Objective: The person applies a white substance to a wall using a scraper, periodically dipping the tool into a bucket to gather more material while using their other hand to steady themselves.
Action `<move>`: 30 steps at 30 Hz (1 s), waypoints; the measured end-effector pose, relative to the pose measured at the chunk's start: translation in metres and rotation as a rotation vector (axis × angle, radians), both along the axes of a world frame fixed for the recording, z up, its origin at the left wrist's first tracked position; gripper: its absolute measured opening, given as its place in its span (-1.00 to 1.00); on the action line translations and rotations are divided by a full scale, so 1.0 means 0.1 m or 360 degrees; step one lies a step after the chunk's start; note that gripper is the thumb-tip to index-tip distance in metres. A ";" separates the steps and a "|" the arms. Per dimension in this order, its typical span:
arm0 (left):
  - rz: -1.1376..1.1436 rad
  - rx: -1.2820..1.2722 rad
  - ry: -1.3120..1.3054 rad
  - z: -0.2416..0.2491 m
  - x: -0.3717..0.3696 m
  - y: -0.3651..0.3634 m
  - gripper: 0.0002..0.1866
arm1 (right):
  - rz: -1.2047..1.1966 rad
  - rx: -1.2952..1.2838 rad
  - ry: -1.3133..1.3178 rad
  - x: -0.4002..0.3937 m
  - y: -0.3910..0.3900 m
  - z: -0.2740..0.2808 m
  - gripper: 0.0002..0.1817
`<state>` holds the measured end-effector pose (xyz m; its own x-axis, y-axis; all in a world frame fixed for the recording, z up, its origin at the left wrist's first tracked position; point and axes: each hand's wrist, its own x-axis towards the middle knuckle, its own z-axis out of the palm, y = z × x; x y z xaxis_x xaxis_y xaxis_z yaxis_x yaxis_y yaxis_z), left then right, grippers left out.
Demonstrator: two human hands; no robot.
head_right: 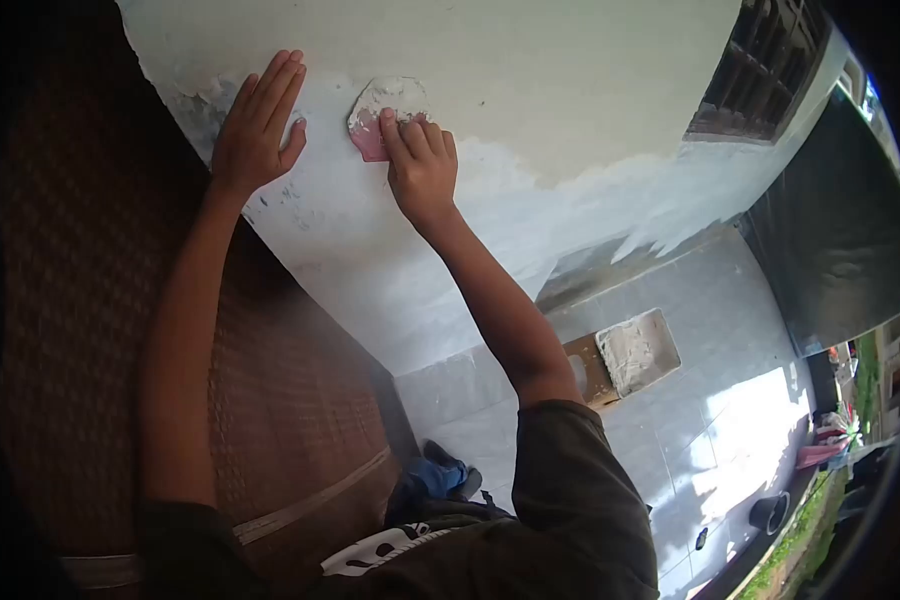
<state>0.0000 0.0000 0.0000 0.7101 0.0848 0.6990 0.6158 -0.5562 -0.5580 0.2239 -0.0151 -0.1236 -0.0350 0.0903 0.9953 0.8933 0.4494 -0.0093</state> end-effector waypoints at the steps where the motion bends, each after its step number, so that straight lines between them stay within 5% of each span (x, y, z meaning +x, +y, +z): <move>1: -0.0007 0.0002 -0.0002 0.01 0.00 -0.01 -0.33 | -0.0030 0.0041 0.0022 -0.05 0.03 -0.07 -0.49; 5: 0.0013 -0.0033 -0.0081 -0.15 0.08 -0.05 -0.33 | 0.0043 -0.0174 0.0110 -0.23 -0.22 -0.45 -0.44; 9: -0.0016 -0.0028 -0.0070 -0.12 0.06 -0.02 -0.33 | 0.0791 -0.0585 0.0460 -0.48 -0.79 -0.58 -0.33; 13: -0.0007 -0.0025 -0.0083 -0.13 0.06 -0.02 -0.34 | 0.1135 -0.0552 0.0829 -0.27 -0.89 -0.40 -0.39; 17: 0.0023 -0.0022 -0.0076 -0.14 0.06 -0.02 -0.33 | 0.0390 -0.0007 0.0121 0.14 -0.91 -0.14 -0.22; 27: 0.0042 -0.0007 -0.0064 -0.13 0.06 -0.03 -0.32 | 0.0323 -0.0006 0.0096 0.38 -0.85 -0.09 -0.19; 30: 0.0050 -0.0011 -0.0068 -0.13 0.06 -0.03 -0.33 | 0.0543 -0.0232 0.0419 0.35 -0.89 -0.15 -0.29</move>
